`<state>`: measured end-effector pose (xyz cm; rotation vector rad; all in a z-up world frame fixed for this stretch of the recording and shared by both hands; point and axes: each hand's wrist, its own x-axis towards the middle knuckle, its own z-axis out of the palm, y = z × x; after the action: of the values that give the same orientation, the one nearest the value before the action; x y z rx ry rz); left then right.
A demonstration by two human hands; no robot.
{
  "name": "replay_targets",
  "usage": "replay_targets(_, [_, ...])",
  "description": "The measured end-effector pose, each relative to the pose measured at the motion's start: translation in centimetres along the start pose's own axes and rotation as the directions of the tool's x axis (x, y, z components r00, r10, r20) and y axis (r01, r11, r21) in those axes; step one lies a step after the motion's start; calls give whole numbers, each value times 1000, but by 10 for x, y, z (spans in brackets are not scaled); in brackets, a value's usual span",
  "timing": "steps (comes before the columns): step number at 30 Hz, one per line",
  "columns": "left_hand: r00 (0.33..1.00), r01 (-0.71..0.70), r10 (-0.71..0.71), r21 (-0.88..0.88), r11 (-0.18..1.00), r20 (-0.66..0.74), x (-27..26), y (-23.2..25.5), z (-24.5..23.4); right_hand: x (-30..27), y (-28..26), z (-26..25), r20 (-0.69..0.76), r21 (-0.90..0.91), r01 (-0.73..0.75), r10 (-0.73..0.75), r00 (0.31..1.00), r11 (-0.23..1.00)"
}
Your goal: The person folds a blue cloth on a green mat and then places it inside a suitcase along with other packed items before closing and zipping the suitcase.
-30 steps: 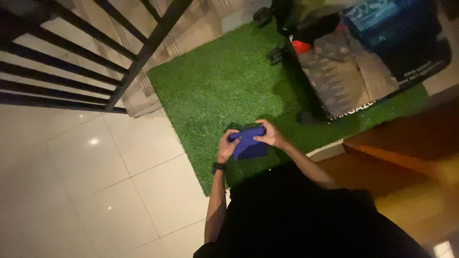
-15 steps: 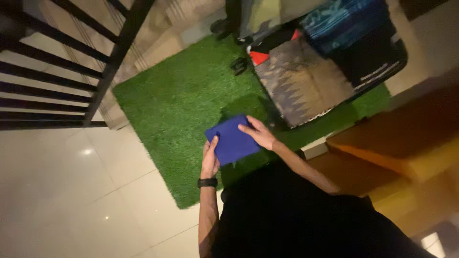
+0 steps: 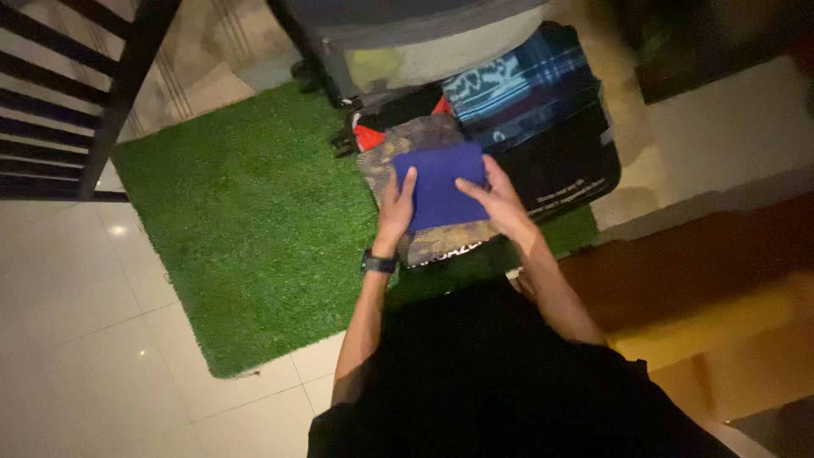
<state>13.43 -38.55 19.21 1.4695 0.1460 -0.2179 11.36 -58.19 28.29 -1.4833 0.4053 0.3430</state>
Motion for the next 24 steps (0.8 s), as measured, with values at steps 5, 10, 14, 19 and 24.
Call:
replay_targets(5, [999, -24, 13, 247, 969, 43, 50, -2, 56, 46, -6, -64, -15, 2, 168, -168, 986, 986])
replay_targets(10, [979, -171, 201, 413, 894, -28, 103, -20, 79, 100, -9, -98, -41, -125, 149, -155, 987, 981])
replay_targets(14, [936, -234, 336, 534, 812, -101, 119, -11, 66, 148, 15, -82, 36, -132, 185, -182, 983, 974])
replay_targets(19, [951, 72, 180, 747, 660, -250, 124, 3, 57, 191, 49, -59, 98, -341, 373, -362, 927, 863])
replay_targets(24, [945, 6, 258, 799, 601, -201, 118, -14, 57, 183, 43, -34, -26, -706, 261, -392, 919, 659])
